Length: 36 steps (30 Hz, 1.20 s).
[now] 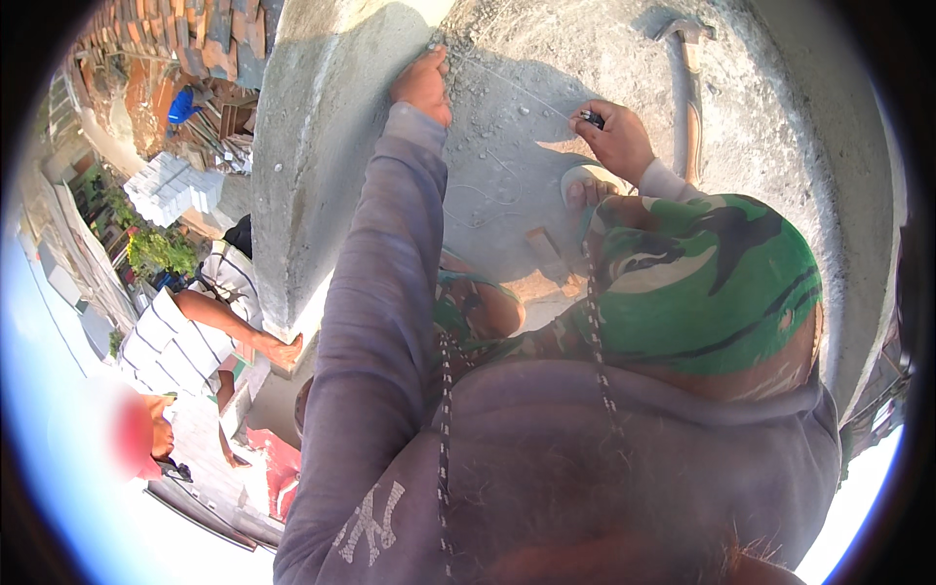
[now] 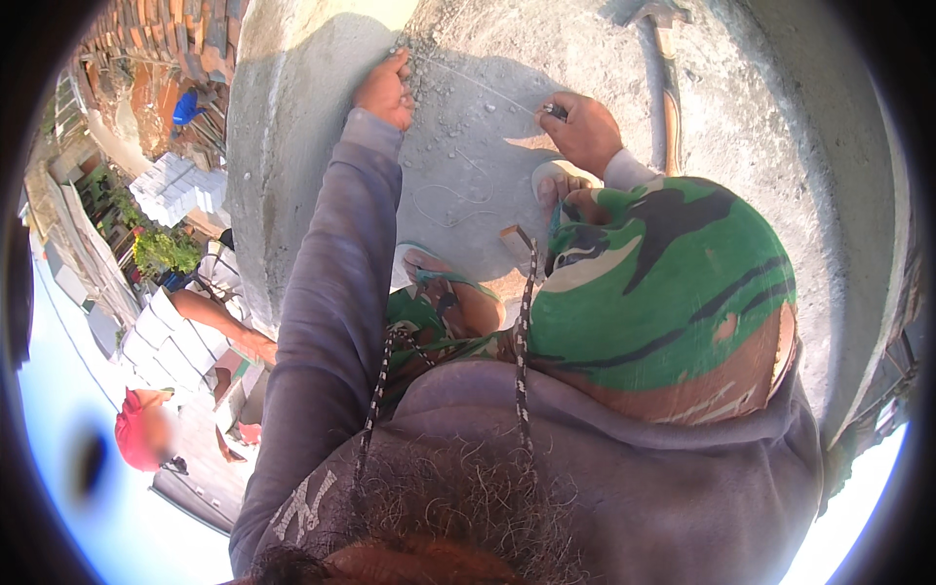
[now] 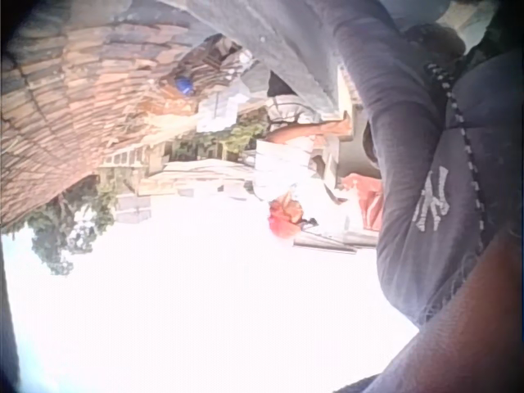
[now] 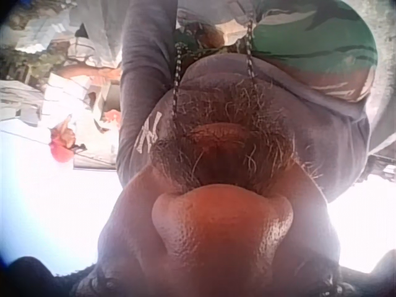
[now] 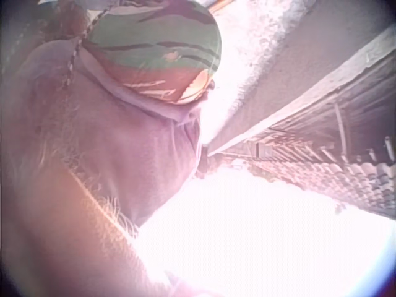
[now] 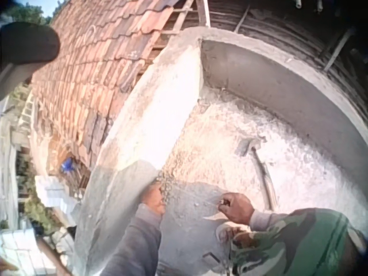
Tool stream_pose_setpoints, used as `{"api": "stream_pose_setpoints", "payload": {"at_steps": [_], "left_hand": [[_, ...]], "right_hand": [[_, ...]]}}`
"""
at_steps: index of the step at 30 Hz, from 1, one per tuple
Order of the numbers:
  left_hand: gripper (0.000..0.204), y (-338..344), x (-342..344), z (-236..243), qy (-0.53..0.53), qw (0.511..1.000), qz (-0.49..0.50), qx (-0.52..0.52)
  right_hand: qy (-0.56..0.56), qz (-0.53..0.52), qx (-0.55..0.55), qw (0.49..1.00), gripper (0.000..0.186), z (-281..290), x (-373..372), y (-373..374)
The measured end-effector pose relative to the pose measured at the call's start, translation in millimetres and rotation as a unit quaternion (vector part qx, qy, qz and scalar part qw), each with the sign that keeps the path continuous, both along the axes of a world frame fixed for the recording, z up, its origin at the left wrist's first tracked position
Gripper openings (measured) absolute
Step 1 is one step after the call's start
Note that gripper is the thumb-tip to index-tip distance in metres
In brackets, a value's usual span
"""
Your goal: The person uses a hammer to secure a line and works on the concrete ledge of a roof. They tie a string to a metal piece and check the alignment along the roof edge.
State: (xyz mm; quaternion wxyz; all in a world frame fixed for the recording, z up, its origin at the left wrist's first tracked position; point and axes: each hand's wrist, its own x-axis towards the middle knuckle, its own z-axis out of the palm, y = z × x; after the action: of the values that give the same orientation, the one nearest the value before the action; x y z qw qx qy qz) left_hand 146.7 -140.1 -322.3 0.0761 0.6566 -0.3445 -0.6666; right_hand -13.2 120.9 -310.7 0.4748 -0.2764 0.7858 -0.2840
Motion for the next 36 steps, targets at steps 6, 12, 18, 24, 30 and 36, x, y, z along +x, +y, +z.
{"api": "stream_pose_setpoints", "payload": {"at_steps": [6,12,18,24,30,36], "left_hand": [[0.026,-7.7,-4.2,-14.1,-0.077,0.997,-0.011,-0.03],[0.028,-18.0,-5.6,-13.8,-0.065,0.998,-0.022,0.013],[0.031,-12.0,-9.4,-12.3,-0.047,0.998,0.032,0.0],[0.065,-5.9,-18.3,7.7,-0.028,0.999,-0.013,0.035],[0.03,-13.1,-11.4,-4.3,-0.059,0.998,-0.003,0.027],[0.026,-7.7,-11.0,-1.7,-0.04,0.999,0.021,0.003]], "right_hand": [[0.031,0.015,-0.012,0.999,0.029,-4.1,6.3,0.7],[0.021,0.003,-0.008,1.0,0.029,-4.9,2.2,-0.8],[0.049,0.022,-0.013,0.998,0.028,-1.1,8.1,-1.0],[0.032,0.001,-0.014,0.999,0.028,-6.7,2.5,0.4],[0.06,0.008,-0.018,0.998,0.028,-5.5,4.7,-0.4],[0.068,0.014,-0.012,0.997,0.029,-6.4,6.4,-0.7]]}}
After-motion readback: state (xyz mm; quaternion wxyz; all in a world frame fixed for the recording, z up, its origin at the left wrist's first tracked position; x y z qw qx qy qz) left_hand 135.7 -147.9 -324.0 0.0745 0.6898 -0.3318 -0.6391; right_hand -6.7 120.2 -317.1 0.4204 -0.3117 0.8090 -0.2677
